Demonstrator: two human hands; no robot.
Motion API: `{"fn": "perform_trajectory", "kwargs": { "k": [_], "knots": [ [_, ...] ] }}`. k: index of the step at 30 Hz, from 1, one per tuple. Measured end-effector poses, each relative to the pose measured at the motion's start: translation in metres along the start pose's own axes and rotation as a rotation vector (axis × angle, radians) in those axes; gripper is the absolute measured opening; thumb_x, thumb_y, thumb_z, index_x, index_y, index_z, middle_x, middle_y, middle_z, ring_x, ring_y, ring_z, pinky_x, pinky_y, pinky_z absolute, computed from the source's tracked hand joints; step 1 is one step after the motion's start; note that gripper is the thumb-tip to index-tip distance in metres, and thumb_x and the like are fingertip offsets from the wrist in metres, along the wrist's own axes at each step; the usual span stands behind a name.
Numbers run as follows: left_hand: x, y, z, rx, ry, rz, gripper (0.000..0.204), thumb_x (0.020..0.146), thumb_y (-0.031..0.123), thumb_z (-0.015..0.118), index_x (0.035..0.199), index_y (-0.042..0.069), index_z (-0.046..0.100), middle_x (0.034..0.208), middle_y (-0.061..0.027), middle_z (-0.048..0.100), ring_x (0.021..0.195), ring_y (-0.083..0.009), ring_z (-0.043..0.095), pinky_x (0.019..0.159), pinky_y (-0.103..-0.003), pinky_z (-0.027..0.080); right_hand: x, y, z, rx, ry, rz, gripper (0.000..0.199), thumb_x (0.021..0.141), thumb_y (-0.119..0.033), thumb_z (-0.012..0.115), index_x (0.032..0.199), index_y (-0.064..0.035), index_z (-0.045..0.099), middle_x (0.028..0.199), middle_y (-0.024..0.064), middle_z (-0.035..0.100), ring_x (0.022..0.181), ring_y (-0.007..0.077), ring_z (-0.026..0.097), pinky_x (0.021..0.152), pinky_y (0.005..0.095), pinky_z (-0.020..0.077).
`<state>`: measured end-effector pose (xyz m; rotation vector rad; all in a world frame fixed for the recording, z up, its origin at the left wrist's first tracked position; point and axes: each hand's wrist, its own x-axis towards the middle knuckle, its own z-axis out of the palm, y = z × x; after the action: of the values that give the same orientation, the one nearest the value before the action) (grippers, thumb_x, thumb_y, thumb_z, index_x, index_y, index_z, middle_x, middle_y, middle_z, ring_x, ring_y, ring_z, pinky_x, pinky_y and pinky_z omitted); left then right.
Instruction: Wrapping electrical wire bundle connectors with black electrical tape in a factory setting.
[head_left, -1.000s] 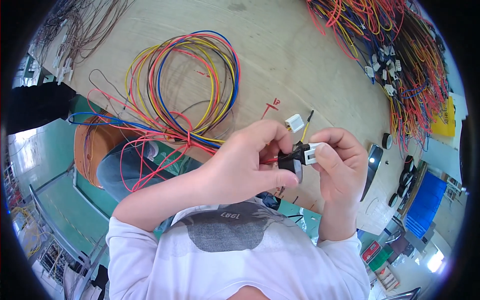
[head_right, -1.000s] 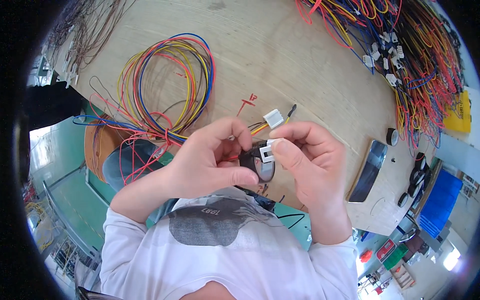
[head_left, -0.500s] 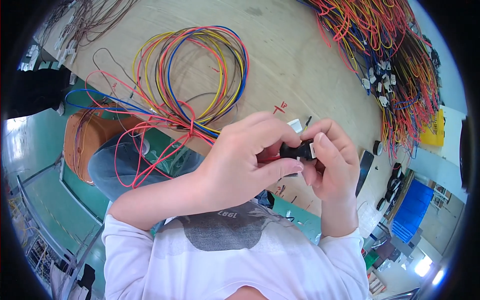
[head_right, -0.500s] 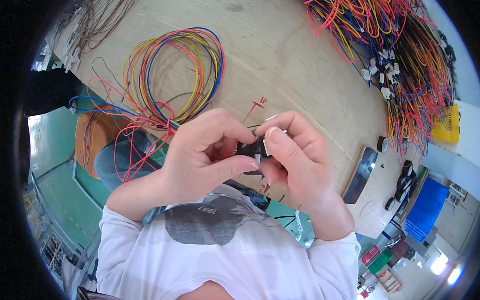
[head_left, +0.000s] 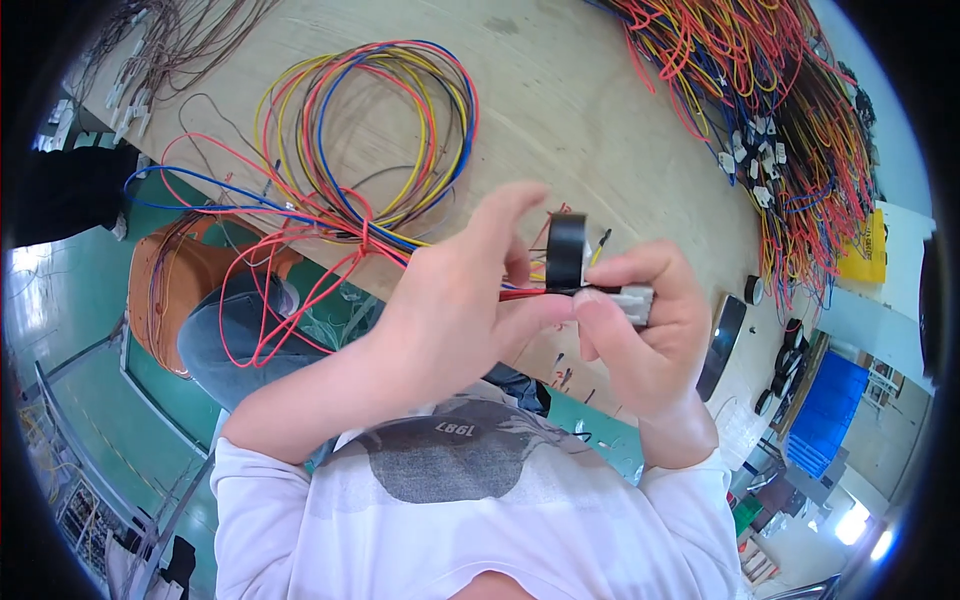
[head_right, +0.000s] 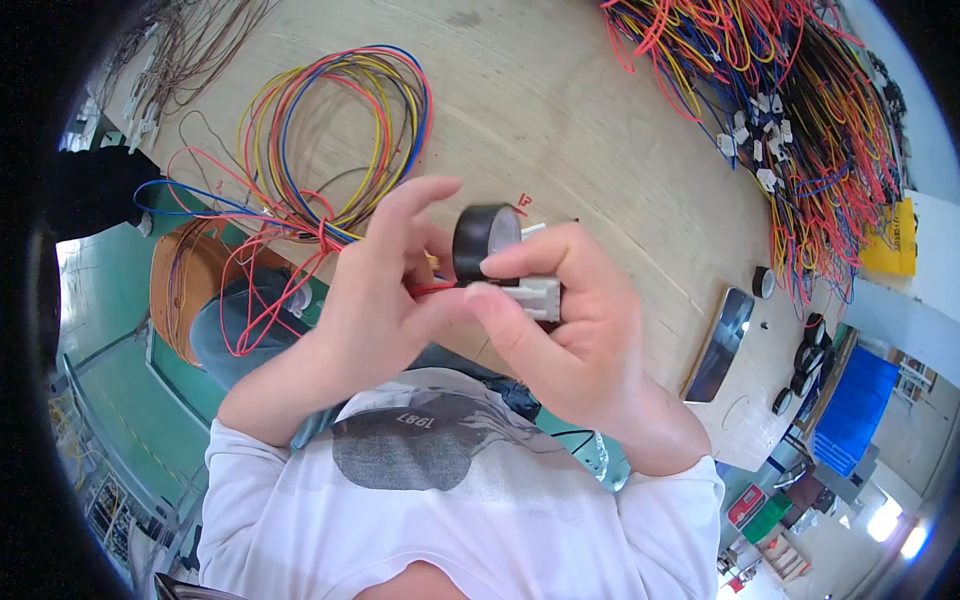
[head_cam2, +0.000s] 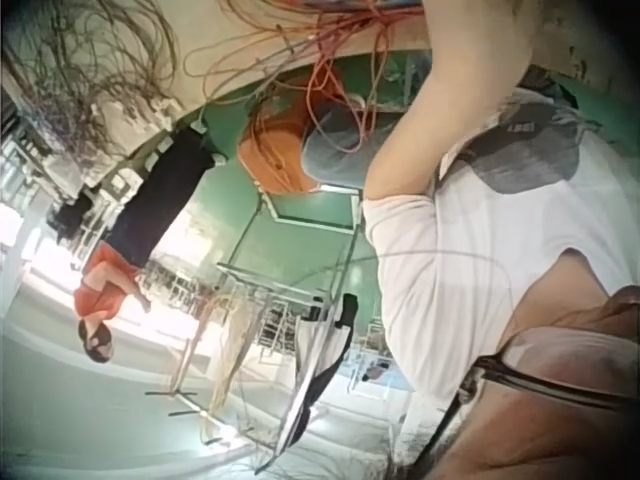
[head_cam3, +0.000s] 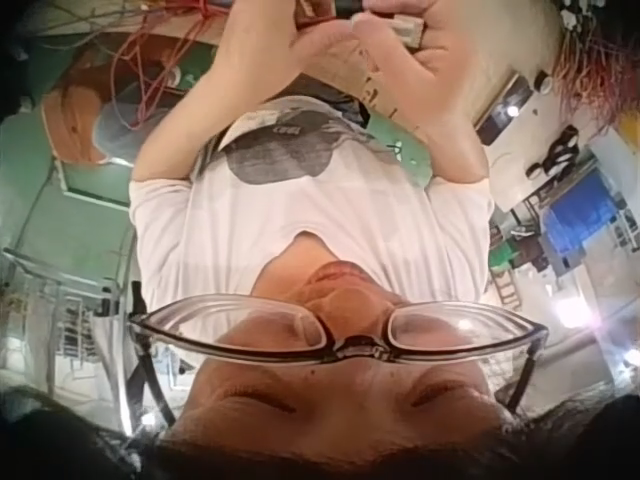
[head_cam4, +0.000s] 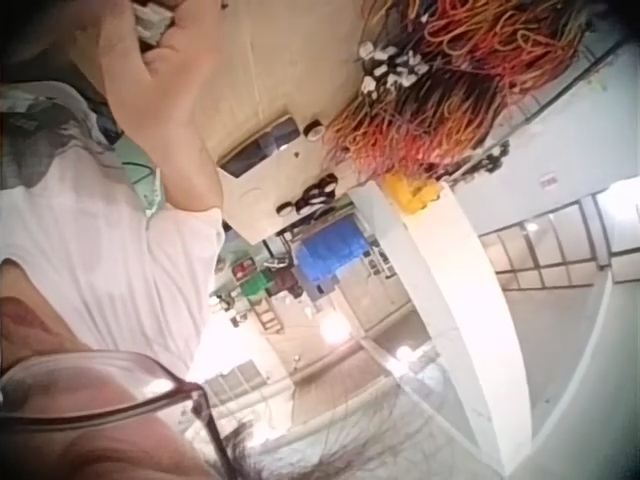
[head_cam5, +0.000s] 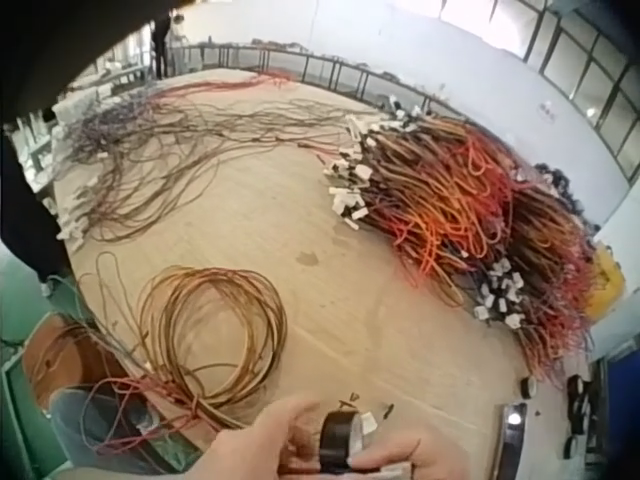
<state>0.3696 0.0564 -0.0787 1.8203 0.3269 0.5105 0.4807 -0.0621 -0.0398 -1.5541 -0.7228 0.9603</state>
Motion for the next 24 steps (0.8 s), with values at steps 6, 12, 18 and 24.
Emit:
{"fn": "perform_trajectory", "kwargs": {
  "k": [6,12,18,24],
  "knots": [
    [0.014,0.003,-0.017,-1.139,-0.306,-0.743,0.049,0.075,0.021,0.063,0.113,-0.001,0.042,0.076,-0.0018,0.051,0.059,-0.0080,0.049,0.046,-0.020,0.035,0.005,0.016,0.002,-0.169,0.073,-0.390,0.016,0.078,0.002,0.055,0.092,0.0003,0.047,0.076,0.0036,0.053,0.059,0.0026,0.046,0.050,0.0162,0.0358],
    [0.005,0.008,-0.018,-1.195,-0.048,-0.695,0.056,0.065,0.029,0.070,0.108,-0.001,0.049,0.077,-0.0013,0.050,0.062,-0.0083,0.047,0.048,-0.018,0.034,-0.002,0.004,0.002,0.060,0.147,-0.111,0.012,0.077,0.005,0.054,0.084,-0.0004,0.047,0.068,0.0039,0.053,0.053,0.0040,0.047,0.046,0.0159,0.0346],
    [0.003,-0.010,-0.024,-0.444,-0.324,0.203,0.069,0.056,0.027,0.080,0.114,0.005,0.049,0.089,-0.0053,0.046,0.063,-0.0118,0.041,0.056,-0.022,0.038,0.004,-0.025,0.002,0.101,0.208,0.055,0.007,0.077,0.004,0.050,0.077,0.0003,0.044,0.060,0.0077,0.053,0.048,0.0096,0.052,0.042,0.0207,0.0412],
    [0.007,-0.007,0.002,-0.641,-0.251,-0.363,0.061,0.065,0.008,0.073,0.115,0.003,0.039,0.092,-0.0035,0.048,0.078,-0.0104,0.053,0.064,-0.023,0.045,0.000,-0.014,0.010,-0.080,0.114,-0.222,0.012,0.074,0.004,0.054,0.080,0.0010,0.044,0.066,0.0088,0.055,0.056,0.0093,0.053,0.050,0.0201,0.0429]
  ]
}}
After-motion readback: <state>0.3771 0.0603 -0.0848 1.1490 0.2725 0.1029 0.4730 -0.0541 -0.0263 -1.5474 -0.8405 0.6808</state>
